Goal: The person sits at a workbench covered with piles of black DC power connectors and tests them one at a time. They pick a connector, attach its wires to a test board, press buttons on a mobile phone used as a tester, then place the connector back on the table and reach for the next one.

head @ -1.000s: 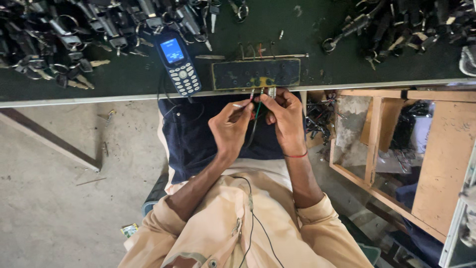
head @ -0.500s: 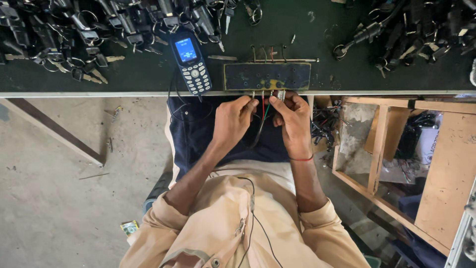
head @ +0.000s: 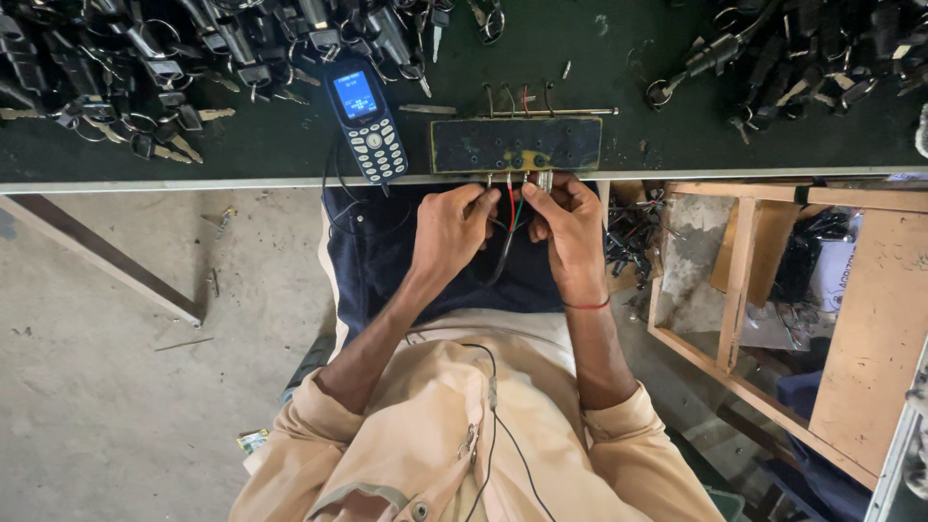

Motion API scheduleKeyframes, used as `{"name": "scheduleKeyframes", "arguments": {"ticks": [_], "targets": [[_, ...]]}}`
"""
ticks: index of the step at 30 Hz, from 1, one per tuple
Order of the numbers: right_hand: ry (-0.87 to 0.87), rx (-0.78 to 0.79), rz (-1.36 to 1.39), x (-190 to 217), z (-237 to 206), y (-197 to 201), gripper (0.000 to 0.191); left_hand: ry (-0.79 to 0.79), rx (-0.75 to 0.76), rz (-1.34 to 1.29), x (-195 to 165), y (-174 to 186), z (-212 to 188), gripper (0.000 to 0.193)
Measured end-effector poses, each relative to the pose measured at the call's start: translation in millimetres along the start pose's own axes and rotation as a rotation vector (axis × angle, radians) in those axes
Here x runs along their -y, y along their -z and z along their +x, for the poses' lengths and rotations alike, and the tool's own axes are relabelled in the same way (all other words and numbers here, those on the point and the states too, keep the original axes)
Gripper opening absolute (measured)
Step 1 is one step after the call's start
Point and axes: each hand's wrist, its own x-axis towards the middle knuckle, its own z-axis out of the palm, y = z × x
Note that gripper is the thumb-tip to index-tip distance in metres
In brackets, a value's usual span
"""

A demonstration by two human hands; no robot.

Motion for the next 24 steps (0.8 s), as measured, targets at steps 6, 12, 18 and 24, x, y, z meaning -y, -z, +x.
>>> {"name": "scheduleKeyframes", "arguments": {"ticks": [6, 12, 18, 24], "targets": [[0.000, -0.012, -0.098, -10, 0, 6, 0.018, 0.129, -0.015, -0.145, -4, -6, 2, 0.031], [0.203, 0.627, -0.573, -15, 16, 79, 0.023, 0.205, -0.073, -0.393, 6, -28, 5, 0.031], [0.574, 0.922, -1.632, -129, 65, 64, 0.018, 0.114, -0.134, -0.487, 21, -43, 6, 0.032], [0.834, 0.911, -1.226, -77, 45, 82, 0.041, 0.121, -0.114, -0.555, 28, -44, 12, 0.027]]}}
